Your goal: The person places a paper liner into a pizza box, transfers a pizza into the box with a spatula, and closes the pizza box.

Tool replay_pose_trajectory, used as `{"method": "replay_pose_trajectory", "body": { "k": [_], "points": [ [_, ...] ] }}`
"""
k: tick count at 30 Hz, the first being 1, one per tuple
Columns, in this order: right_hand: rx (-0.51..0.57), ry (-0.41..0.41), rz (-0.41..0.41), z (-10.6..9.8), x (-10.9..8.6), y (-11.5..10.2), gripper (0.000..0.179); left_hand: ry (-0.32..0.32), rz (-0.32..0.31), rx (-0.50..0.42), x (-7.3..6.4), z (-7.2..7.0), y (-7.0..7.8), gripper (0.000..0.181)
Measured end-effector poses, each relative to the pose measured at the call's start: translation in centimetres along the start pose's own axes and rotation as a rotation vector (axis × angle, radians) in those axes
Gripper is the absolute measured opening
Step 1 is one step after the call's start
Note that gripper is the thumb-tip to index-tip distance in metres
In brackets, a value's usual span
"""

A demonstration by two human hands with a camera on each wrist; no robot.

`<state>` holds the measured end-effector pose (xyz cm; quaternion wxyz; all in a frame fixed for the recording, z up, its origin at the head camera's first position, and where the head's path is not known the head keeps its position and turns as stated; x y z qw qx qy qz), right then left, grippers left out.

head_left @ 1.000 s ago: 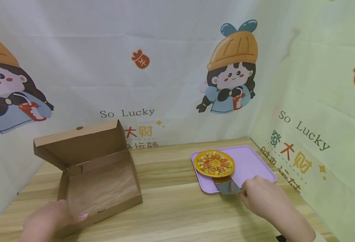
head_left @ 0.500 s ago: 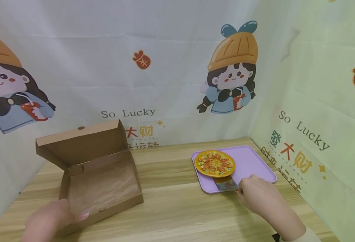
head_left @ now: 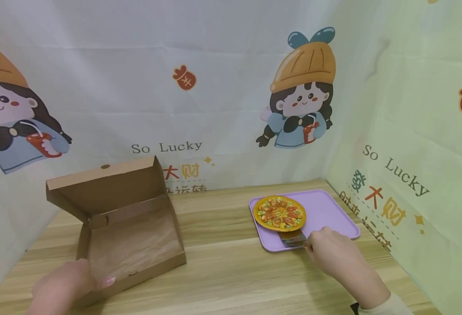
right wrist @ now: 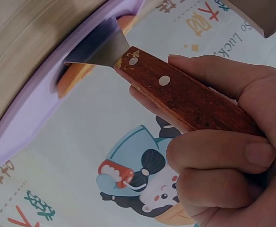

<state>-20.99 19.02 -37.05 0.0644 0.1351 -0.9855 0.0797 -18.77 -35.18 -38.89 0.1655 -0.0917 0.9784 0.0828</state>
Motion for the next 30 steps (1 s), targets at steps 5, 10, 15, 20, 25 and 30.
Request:
{"method": "replay_pose_trajectory", "body": {
  "k": [5,10,15,20,25,30],
  "points": [
    [-0.007,0.016,-0.009,0.4,0.2,0.2,0.047,0.006,0.009,0.003,-0.2,0.0,0.0,0.109],
    [-0.02,0.02,-0.023,0.8,0.4,0.5,0.045,-0.003,0.005,0.009,-0.1,-0.1,0.0,0.11],
    [-0.017,0.02,-0.033,1.2,0.5,0.7,0.043,-0.006,0.011,0.016,0.1,0.1,-0.1,0.113],
    [-0.005,0.016,-0.029,1.5,0.8,0.8,0.042,-0.002,0.006,0.02,0.2,0.2,-0.1,0.114],
    [-0.001,0.006,-0.019,1.6,1.1,0.8,0.04,-0.011,0.001,0.019,0.2,0.1,0.0,0.115],
    [0.002,-0.006,-0.013,1.7,1.4,0.8,0.037,-0.013,0.012,0.024,0.4,0.2,-0.2,0.116]
  ]
}}
Point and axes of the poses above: each hand's wrist, its own x-axis towards the middle knuckle, its own z-axis out of the palm, y = z × x, the point moved 1 cm from there along x, towards the middle knuckle, and after that the axes turned 1 degree about -y, right-handed, at the moved point
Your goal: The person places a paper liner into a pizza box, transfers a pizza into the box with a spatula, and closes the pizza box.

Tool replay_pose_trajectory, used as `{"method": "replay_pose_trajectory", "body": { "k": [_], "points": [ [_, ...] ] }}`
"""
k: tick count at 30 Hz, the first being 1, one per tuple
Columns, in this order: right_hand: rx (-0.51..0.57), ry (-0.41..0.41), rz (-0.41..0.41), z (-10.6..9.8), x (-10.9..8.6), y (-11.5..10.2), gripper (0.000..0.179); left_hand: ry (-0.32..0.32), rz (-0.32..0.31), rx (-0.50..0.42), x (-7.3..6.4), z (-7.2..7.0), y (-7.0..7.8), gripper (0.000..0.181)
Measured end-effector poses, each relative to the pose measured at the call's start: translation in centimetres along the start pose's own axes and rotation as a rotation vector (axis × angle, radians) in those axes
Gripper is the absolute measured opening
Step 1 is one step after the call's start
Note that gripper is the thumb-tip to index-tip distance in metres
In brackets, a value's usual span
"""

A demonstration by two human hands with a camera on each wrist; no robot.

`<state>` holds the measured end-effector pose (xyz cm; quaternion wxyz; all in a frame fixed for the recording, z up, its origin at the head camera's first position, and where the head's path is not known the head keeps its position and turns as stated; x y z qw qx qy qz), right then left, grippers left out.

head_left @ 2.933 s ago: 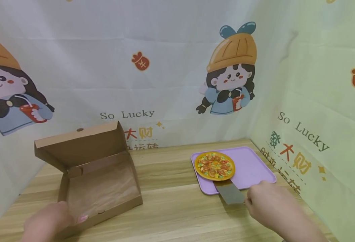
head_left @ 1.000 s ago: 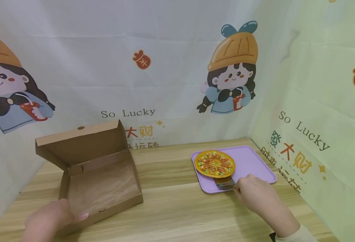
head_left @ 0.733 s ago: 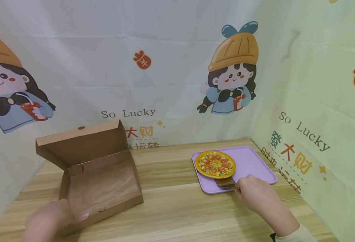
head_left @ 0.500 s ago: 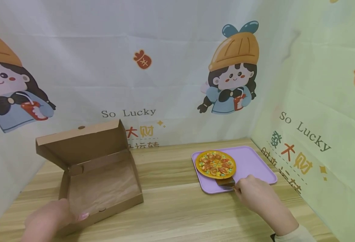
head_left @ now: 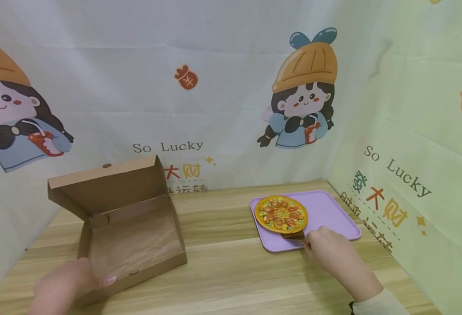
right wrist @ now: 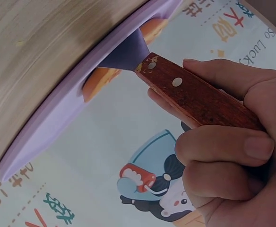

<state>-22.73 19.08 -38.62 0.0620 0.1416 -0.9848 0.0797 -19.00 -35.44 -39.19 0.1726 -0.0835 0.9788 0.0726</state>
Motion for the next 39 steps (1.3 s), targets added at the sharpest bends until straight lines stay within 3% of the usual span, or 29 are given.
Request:
{"method": "replay_pose_trajectory", "body": {
  "k": [25,32,39],
  "points": [
    [-0.028,-0.004,0.011,0.8,1.2,-0.3,0.031,-0.011,-0.011,-0.007,-0.4,-0.2,0.0,0.113],
    [-0.006,0.004,0.031,1.0,0.9,-0.4,0.016,-0.006,-0.006,0.001,-0.1,0.0,-0.2,0.119],
    [0.023,0.081,0.037,1.8,0.3,-0.3,0.016,-0.017,-0.029,-0.003,-0.1,-0.2,0.2,0.118]
  ]
}}
Point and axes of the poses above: each hand's wrist, its own x-axis towards the middle knuckle, its own z-axis out of the palm, y = z × x, the point moved 1 cm from there along x, towards the middle knuckle, and after that the axes turned 1 degree about -y, right-handed, at the moved point
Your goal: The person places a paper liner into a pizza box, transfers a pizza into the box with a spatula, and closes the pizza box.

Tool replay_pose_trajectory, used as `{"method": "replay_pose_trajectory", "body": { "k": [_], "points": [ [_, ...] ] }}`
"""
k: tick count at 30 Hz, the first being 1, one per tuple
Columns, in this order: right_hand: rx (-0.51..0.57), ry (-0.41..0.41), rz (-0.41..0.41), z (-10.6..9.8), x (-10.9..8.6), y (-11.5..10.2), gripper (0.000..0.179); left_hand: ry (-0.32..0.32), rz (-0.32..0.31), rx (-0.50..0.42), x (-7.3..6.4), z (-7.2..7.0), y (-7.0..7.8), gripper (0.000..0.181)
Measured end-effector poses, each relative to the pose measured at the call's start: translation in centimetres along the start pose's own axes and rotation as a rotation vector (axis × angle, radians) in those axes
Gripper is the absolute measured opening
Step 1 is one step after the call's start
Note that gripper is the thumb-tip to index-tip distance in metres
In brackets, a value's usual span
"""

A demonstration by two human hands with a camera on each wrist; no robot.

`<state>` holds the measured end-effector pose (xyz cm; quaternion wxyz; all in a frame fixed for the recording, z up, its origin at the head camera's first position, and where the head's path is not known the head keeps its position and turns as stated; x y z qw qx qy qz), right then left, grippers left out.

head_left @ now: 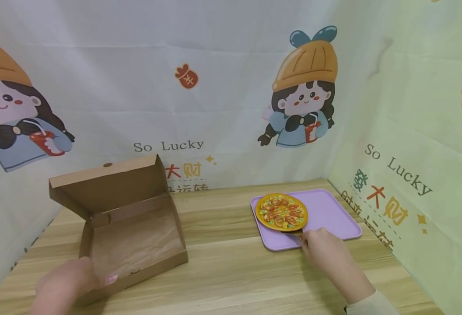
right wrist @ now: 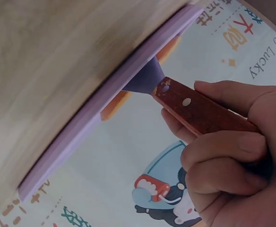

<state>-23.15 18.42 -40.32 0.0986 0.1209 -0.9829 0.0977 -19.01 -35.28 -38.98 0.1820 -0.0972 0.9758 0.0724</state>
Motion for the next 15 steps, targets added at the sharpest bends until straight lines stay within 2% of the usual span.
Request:
{"method": "replay_pose_trajectory", "body": {
  "k": [8,12,15],
  "points": [
    [0.041,0.001,0.051,-0.2,-1.4,0.3,0.021,-0.02,-0.021,-0.009,-0.1,-0.3,0.7,0.116],
    [0.071,0.015,0.065,-0.2,-1.7,0.5,0.014,-0.016,-0.024,-0.01,-0.4,-0.3,0.6,0.114],
    [0.099,0.003,0.095,0.1,-1.8,0.8,0.011,-0.005,-0.002,-0.004,-0.7,-0.3,0.6,0.114]
  ]
}}
Point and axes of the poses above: each hand's wrist, its own x-axis towards the middle knuckle, its own z-axis out of the palm, y = z × x, the point moved 1 cm from there along x, towards the middle knuckle, and after that the axes turned 1 degree about -y, right-handed, at the moved point
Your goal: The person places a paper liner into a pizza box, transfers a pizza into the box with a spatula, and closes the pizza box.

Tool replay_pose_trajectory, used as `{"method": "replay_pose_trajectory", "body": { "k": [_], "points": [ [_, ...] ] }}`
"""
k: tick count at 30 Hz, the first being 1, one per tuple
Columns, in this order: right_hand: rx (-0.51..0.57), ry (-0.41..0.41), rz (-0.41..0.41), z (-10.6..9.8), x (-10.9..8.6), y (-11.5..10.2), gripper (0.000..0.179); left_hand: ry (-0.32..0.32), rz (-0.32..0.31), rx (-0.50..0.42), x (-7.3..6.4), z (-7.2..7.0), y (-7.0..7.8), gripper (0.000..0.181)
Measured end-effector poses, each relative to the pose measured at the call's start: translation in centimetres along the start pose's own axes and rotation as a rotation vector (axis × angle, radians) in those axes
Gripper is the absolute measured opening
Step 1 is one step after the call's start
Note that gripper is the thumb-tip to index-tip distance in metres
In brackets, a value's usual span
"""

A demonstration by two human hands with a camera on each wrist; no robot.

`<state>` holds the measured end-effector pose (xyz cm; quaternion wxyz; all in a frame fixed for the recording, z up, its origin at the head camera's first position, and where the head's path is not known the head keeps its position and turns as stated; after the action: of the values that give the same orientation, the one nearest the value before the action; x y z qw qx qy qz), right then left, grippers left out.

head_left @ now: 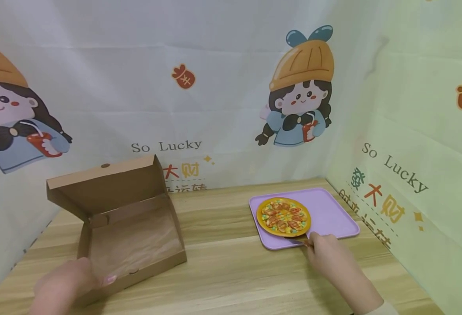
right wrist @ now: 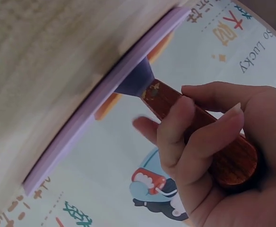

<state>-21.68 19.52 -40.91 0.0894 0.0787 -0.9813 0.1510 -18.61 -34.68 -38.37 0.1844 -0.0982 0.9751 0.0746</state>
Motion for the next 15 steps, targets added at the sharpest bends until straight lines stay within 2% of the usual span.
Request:
{"method": "replay_pose_trajectory", "body": {
  "k": [7,15],
  "points": [
    [-0.011,-0.036,0.031,0.36,-0.17,0.29,0.016,0.015,0.025,0.004,0.17,0.03,-0.38,0.116],
    [-0.027,-0.071,0.077,-0.18,-0.15,0.21,0.02,0.012,0.02,0.0,0.26,0.04,-0.4,0.115]
  ]
}}
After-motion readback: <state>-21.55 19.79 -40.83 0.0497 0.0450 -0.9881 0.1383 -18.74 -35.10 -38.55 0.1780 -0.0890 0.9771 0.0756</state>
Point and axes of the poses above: each hand's wrist, its own x-axis towards the middle knuckle, its own z-axis out of the palm, y = z × x, the point moved 1 cm from there along x, towards the middle knuckle, and after that the axes turned 1 degree about -y, right-handed, at the moved point
